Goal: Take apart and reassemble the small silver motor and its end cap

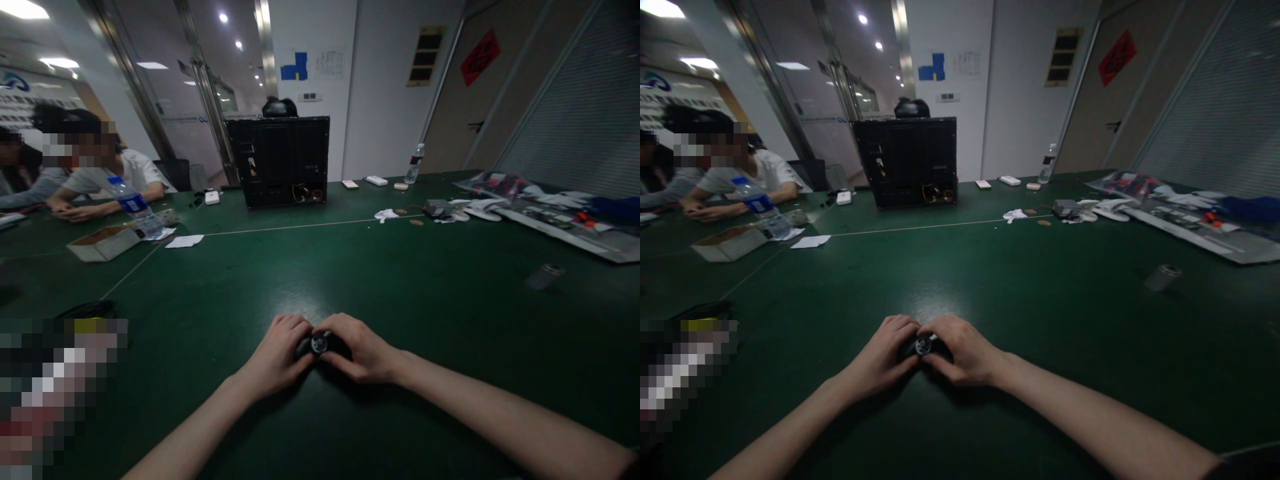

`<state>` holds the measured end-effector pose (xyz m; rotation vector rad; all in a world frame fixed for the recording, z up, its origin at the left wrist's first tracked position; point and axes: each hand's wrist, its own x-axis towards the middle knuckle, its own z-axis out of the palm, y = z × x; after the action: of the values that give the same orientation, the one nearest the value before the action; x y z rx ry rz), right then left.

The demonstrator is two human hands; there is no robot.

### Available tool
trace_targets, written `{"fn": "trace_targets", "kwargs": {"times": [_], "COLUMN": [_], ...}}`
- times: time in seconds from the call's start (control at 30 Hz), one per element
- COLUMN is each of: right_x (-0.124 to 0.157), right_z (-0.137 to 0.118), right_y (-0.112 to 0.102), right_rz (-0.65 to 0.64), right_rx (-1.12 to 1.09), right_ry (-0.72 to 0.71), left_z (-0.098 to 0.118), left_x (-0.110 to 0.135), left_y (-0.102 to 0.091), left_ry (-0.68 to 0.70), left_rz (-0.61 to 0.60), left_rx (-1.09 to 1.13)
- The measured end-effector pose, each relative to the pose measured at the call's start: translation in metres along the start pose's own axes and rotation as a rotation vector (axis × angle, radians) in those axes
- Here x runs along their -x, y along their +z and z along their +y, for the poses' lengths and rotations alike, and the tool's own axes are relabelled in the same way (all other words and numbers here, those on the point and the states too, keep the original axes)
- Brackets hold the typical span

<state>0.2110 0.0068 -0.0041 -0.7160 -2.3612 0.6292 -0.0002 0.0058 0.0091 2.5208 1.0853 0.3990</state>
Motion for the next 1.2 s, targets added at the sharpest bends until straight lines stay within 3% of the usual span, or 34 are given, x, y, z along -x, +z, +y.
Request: {"fn": "trace_targets", "kwargs": {"times": [1.2], "right_x": [0.0004], "right_z": [0.0048], "right_y": [0.0044], "right_rz": [-0.027], "right_rx": [0.103], "right_ry": [-0.024], "left_z": [-0.0011], "left_x": [-0.0019], "left_y": [0.0033], "left_ry": [0.019], "left_rz": [0.004], "left_rx": [0.003]}}
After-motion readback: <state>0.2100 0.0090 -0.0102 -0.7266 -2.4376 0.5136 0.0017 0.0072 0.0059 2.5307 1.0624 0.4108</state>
